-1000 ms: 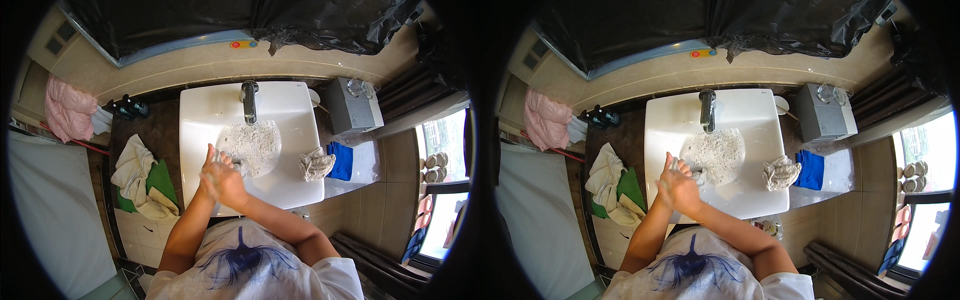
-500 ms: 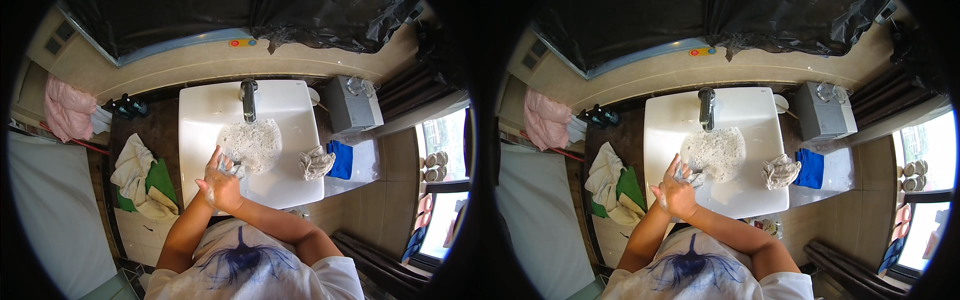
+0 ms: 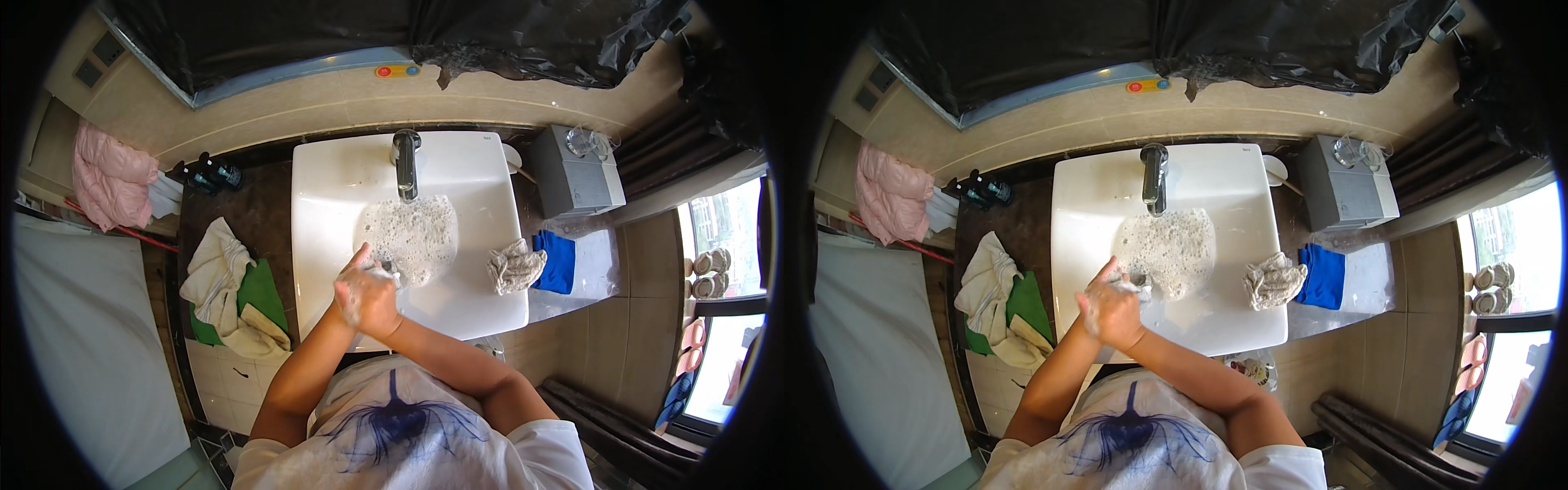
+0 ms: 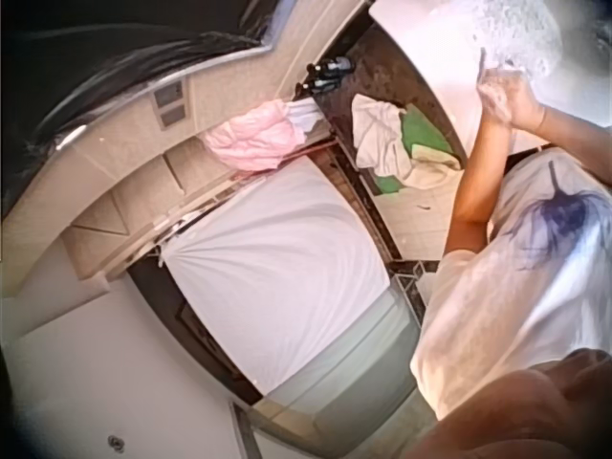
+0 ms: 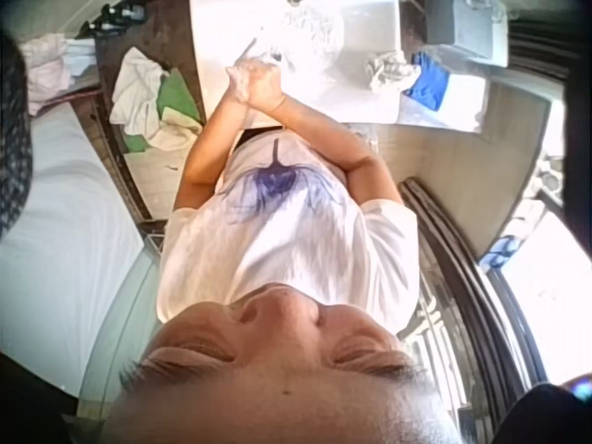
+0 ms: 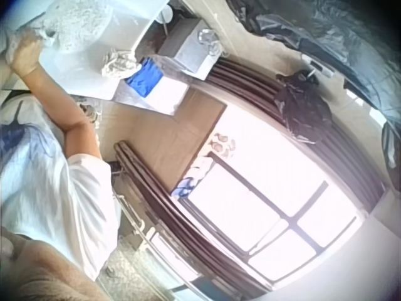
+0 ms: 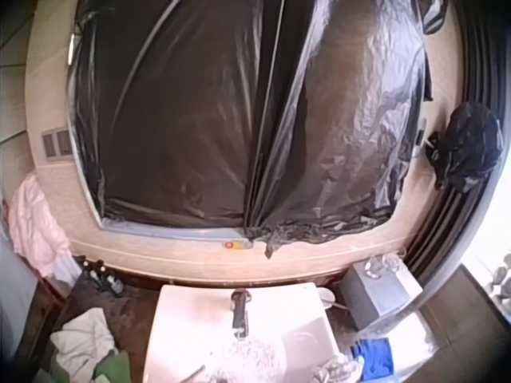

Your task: The person hand-washes a small white cloth in a sink, repeatedly rubbing and rinsing it under running water. They then pick up a larger striped towel and rinse it under the tap, wringing out excess water before folding it.

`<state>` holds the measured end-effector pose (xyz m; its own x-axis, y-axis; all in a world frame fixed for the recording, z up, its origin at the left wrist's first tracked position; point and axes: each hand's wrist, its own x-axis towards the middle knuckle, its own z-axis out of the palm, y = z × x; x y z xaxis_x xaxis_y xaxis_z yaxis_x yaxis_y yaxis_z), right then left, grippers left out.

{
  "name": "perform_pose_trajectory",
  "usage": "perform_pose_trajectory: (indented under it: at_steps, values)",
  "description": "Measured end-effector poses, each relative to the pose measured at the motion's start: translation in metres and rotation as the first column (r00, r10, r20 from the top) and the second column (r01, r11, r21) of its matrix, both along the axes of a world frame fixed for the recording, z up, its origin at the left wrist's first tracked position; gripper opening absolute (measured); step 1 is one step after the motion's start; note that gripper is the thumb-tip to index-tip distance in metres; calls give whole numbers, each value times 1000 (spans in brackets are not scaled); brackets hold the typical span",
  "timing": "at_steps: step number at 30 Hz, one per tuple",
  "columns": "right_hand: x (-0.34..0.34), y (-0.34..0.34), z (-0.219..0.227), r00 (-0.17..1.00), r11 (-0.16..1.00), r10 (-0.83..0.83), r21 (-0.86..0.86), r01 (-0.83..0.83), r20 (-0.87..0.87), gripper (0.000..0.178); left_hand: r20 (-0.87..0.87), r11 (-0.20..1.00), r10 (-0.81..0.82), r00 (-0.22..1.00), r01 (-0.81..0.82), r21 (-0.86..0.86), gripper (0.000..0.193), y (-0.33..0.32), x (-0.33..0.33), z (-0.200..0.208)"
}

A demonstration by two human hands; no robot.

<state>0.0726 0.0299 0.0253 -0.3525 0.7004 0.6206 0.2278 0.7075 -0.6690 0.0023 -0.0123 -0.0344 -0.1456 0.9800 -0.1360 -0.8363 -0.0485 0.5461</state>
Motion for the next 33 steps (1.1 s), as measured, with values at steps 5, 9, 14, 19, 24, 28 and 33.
perform_pose_trajectory:
  at_steps: [5,9,14,19,24,28,33]
  values:
    - [16,42,10,960,982,-120,-114,152,255,27,174,909,-17,985,88,-408,29,21,10,91]
    - [32,55,44,960,993,114,-53,-104,255,31,-136,984,-79,988,55,-172,21,8,-15,106]
    - [37,57,50,927,709,351,-609,-355,-133,24,-395,987,32,918,-92,-134,17,1,-35,105]
    - [19,46,49,951,579,164,-755,-308,-262,22,-159,965,124,979,-156,-212,20,3,-28,79]
    - [-21,21,56,996,993,76,-84,-80,-49,19,116,974,104,988,-125,187,36,9,-16,22]
    - [-19,38,14,981,990,-108,-67,120,164,23,134,982,93,987,-69,-174,42,7,0,40]
    - [-13,21,18,985,997,0,-82,14,172,25,56,953,173,983,-153,-261,58,2,2,58]
